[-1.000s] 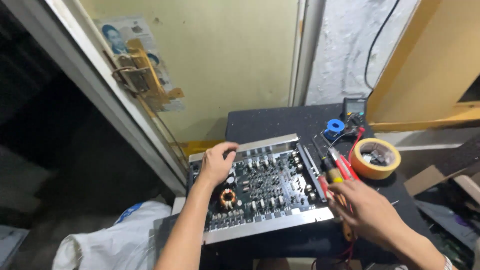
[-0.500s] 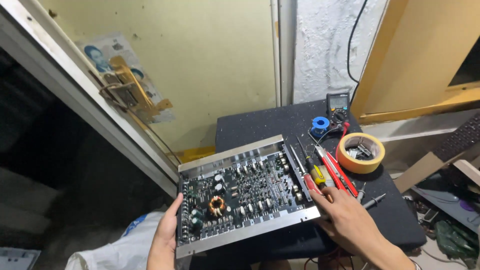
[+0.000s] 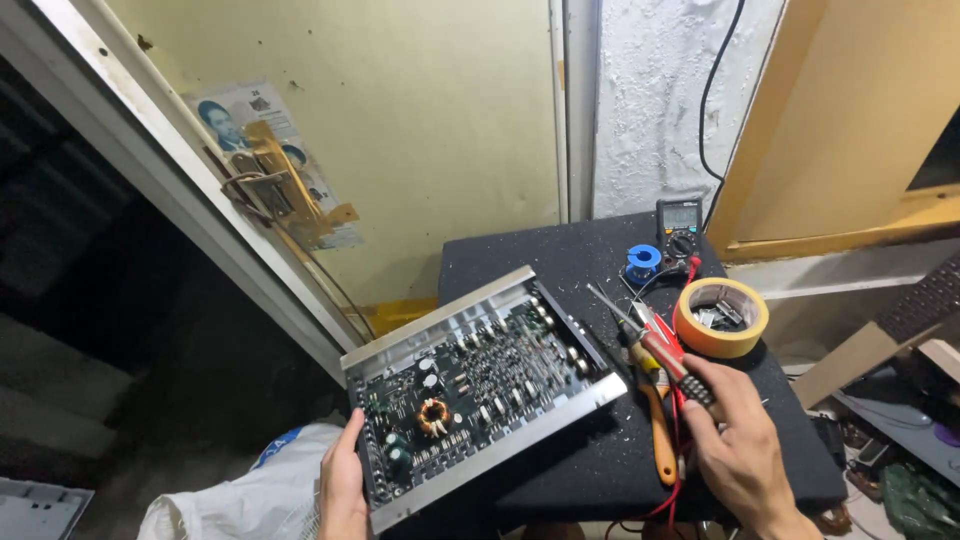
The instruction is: Removing internal screws from an electronic amplifier's circuit board using a manual screwdriver.
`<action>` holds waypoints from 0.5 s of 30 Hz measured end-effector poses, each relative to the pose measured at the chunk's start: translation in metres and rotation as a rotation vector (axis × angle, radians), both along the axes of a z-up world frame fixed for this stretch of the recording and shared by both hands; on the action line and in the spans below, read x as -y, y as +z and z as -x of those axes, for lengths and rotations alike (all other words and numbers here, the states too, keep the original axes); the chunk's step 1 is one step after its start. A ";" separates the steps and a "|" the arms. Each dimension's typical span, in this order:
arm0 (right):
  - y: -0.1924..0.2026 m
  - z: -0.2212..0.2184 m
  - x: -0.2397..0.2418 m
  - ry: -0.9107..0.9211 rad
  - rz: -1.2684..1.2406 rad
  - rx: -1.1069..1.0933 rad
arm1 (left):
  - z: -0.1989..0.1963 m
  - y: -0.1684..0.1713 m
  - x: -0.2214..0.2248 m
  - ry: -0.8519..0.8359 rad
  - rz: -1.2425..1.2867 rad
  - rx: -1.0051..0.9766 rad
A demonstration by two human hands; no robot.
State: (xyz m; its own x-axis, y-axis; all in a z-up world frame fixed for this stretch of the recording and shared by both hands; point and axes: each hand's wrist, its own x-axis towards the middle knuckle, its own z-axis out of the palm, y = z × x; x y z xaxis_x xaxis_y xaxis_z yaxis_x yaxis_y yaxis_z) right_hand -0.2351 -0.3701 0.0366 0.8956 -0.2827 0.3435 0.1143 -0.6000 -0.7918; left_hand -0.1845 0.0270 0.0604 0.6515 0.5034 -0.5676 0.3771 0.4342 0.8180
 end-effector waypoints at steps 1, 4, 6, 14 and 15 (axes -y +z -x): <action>0.006 0.004 0.000 -0.054 -0.077 -0.040 | 0.008 0.002 0.006 0.050 -0.048 -0.003; 0.016 0.012 -0.001 -0.222 -0.346 -0.169 | 0.008 -0.058 0.004 0.199 -0.003 0.053; 0.010 0.013 0.001 -0.149 -0.503 -0.110 | 0.017 -0.057 0.029 0.188 -0.147 -0.059; -0.033 0.005 -0.003 0.127 -1.076 -0.051 | 0.036 -0.058 0.053 -0.027 -0.132 -0.016; -0.040 0.004 0.000 0.131 -1.060 -0.030 | 0.034 -0.054 0.043 -0.005 -0.170 -0.003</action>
